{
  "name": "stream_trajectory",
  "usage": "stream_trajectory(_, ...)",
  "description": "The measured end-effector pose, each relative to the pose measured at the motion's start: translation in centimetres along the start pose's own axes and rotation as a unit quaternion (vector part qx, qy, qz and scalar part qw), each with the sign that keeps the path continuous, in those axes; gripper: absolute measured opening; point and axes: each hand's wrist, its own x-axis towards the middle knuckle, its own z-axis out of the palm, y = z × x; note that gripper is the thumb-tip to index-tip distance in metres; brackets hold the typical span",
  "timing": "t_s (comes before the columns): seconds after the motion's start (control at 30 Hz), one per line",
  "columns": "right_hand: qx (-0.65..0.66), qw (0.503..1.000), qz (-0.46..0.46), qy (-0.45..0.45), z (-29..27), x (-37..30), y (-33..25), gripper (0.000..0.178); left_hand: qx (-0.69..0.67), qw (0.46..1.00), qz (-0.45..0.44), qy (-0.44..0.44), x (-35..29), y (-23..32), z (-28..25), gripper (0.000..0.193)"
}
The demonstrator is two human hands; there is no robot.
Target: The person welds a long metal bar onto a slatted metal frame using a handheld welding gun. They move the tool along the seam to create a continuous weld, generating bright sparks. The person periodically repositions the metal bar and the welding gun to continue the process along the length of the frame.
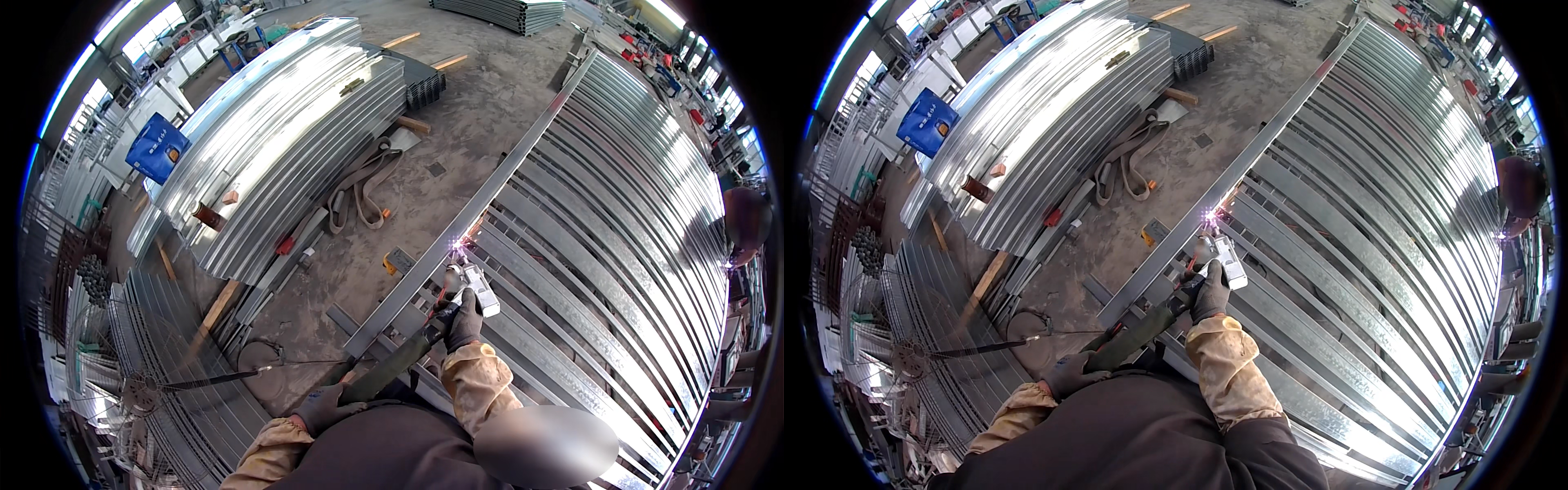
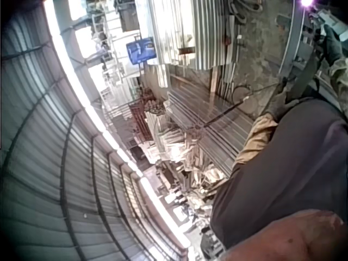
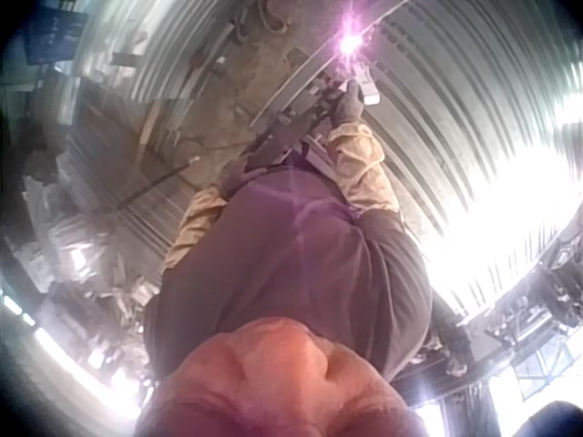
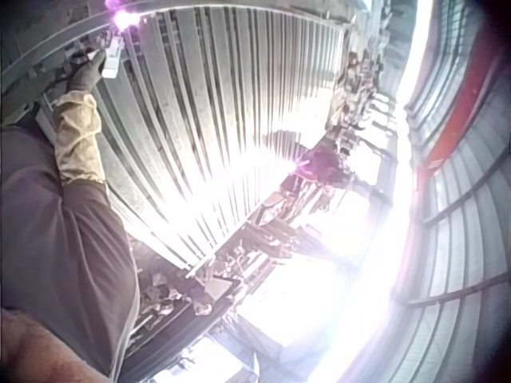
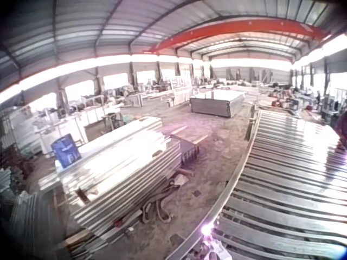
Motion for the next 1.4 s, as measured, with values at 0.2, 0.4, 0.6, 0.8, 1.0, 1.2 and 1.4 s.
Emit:
stream_trajectory(0.2, -0.001, 1.000, 0.005, 0.021, 0.1, -0.1, 0.2, 0.036, -0.005, 1.000, -0.006, -0.003, -0.1, -0.3, 0.1, 0.065)
stream_trajectory(0.4, 0.013, 1.000, 0.021, -0.009, -1.4, 1.3, 1.5, 0.035, -0.007, 1.000, 0.000, 0.008, -0.4, -0.3, 0.3, 0.063)
stream_trajectory(0.6, 0.026, 0.999, 0.033, -0.016, -2.4, 2.1, 2.1, 0.036, -0.003, 1.000, -0.006, 0.002, -0.7, -0.2, 0.3, 0.065)
stream_trajectory(0.8, 0.017, 0.999, 0.044, -0.025, -2.4, 1.4, 1.7, 0.037, -0.001, 1.000, -0.010, -0.002, -0.9, 0.0, 0.4, 0.066)
stream_trajectory(1.0, 0.013, 1.000, 0.010, -0.017, -1.9, -0.2, 1.3, 0.042, -0.001, 1.000, -0.016, -0.005, -1.6, 0.6, 0.3, 0.064)
stream_trajectory(1.2, 0.040, 0.999, 0.022, -0.018, -1.9, -2.3, 0.2, 0.041, 0.031, 0.999, -0.002, 0.011, -2.0, -0.3, 0.8, 0.063)
stream_trajectory(1.4, 0.042, 0.994, 0.074, -0.063, -2.4, -2.6, 0.6, 0.038, 0.019, 1.000, -0.013, -0.001, -3.0, 0.1, 0.6, 0.059)
